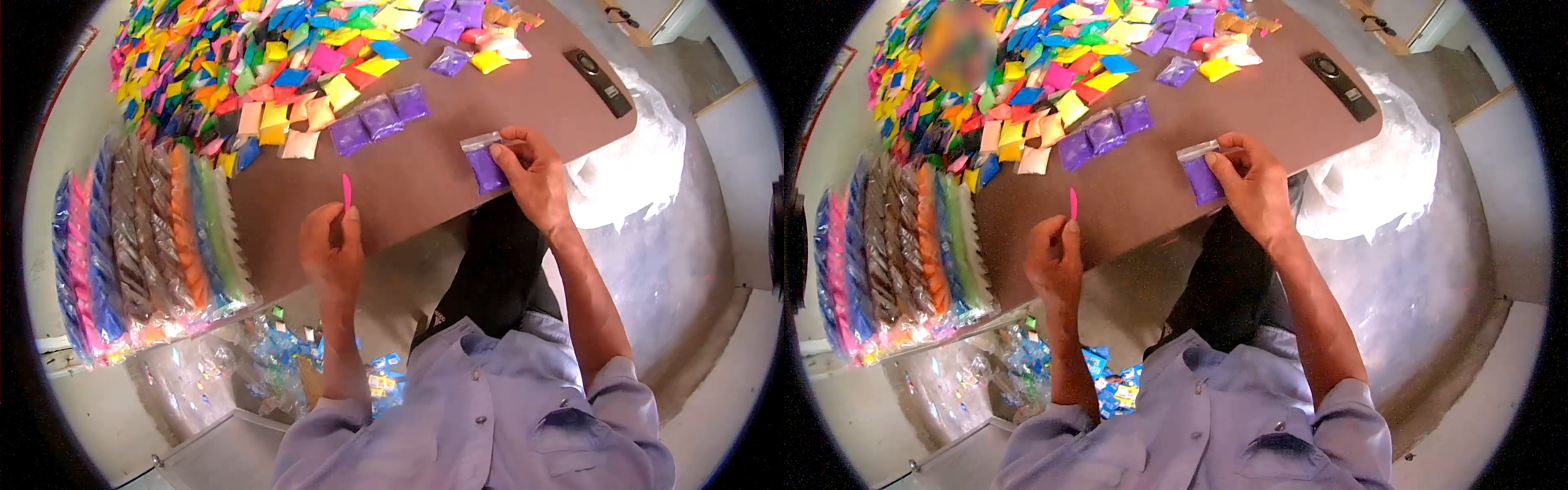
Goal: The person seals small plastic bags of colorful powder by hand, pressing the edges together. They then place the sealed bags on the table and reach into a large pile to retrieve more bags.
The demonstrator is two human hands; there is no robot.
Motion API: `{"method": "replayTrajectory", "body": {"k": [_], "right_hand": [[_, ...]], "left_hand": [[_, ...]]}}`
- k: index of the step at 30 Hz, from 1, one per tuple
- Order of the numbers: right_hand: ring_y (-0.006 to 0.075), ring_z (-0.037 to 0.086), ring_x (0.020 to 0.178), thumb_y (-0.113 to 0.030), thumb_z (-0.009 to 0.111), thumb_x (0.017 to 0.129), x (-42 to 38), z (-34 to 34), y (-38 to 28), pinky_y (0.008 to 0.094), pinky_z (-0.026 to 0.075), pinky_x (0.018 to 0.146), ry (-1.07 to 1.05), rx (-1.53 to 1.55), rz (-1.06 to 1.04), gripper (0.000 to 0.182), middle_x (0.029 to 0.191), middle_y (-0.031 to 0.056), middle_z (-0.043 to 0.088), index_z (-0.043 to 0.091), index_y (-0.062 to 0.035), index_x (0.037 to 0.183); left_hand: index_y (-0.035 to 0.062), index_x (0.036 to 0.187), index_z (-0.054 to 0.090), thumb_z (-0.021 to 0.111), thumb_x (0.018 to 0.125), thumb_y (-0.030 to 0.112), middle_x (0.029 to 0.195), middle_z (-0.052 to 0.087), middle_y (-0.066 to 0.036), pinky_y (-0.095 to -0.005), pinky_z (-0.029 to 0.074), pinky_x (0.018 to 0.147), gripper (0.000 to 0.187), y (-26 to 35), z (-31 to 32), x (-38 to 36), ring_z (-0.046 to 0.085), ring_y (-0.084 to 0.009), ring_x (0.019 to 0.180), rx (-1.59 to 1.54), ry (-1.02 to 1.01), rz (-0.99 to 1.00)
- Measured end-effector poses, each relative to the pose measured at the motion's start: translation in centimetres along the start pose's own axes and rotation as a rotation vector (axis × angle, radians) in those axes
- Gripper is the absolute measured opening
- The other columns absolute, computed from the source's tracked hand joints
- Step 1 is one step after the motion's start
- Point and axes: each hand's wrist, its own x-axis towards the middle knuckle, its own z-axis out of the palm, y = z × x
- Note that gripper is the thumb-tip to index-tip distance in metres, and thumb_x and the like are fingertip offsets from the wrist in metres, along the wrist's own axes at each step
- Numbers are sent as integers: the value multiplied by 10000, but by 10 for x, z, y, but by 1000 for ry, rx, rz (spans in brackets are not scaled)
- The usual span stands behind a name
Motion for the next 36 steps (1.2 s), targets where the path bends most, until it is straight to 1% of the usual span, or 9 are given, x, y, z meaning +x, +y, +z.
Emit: {"method": "replayTrajectory", "body": {"k": [2, 4, 5, 10, 13, 22, 30, 34, 36], "right_hand": [[183, 706, 846, -109, 721, 959, 11, 1, 10, 316, 571, 751, 14, -71, -12, 269, 970, 139, 740, 652, 33, 1178], [282, 730, 858, -113, 727, 941, 13, 3, 11, 359, 582, 787, 123, -360, -292, 252, 980, 180, 735, 668, 22, 1145], [370, 712, 971, -107, 730, 917, 9, 3, 12, 402, 578, 861, 129, -415, -246, 242, 1093, 206, 712, 690, 11, 1125], [383, 604, 1232, -121, 737, 897, -11, 3, 1, 442, 521, 987, 63, -645, -468, 369, 1345, 194, 615, 678, -23, 1248], [359, 492, 1390, -222, 726, 912, -11, 5, 6, 503, 393, 1126, -142, -791, -563, 513, 1466, 188, 543, 608, -34, 1374], [344, 496, 1397, -221, 710, 919, -9, 5, 14, 494, 380, 1143, -208, -872, -558, 509, 1475, 165, 555, 609, -24, 1377], [377, 505, 1382, -157, 739, 874, -11, 6, 13, 495, 404, 1127, -153, -755, -583, 514, 1458, 182, 559, 619, -20, 1354], [393, 481, 1406, -213, 708, 927, -8, 6, 3, 497, 382, 1152, -109, -740, -607, 528, 1507, 196, 513, 585, -19, 1402], [365, 475, 1415, -249, 678, 960, -5, 7, 14, 494, 346, 1177, -200, -856, -608, 515, 1508, 179, 515, 575, -20, 1409]], "left_hand": [[6, 1031, 704, 754, 913, 73, 1014, 711, -134, -346, 556, 772, 144, -7, 0, 0, 688, -234, 874, 20, -13, 12], [6, 1012, 710, 754, 905, 64, 1037, 719, -140, -375, 560, 798, 130, -11, 6, -2, 694, -269, 911, 55, -26, 42], [6, 1012, 710, 754, 905, 64, 1037, 719, -140, -375, 560, 798, 130, -12, 9, -2, 694, -269, 911, 45, -23, 38], [37, 988, 713, 792, 864, 97, 1061, 716, -144, -438, 541, 861, 159, -12, 15, -2, 669, -335, 979, 140, -4, 42], [15, 973, 718, 762, 883, 71, 1056, 722, -156, -429, 553, 858, 115, -10, 15, -1, 682, -327, 970, 162, -25, 40], [51, 966, 725, 812, 840, 117, 1050, 718, -111, -414, 550, 835, 166, -6, 14, 2, 662, -316, 961, 223, -27, 60], [18, 1023, 734, 789, 881, 94, 1107, 699, -145, -427, 545, 877, 171, -8, 12, -2, 654, -323, 1031, 215, -37, 40], [41, 1016, 737, 781, 882, 146, 1102, 702, -127, -426, 529, 902, 175, -5, 13, -3, 649, -321, 1027, 202, -21, 20], [34, 1018, 736, 774, 888, 138, 1107, 699, -133, -425, 527, 906, 170, -4, 12, -3, 646, -327, 1032, 184, -18, 11]]}}
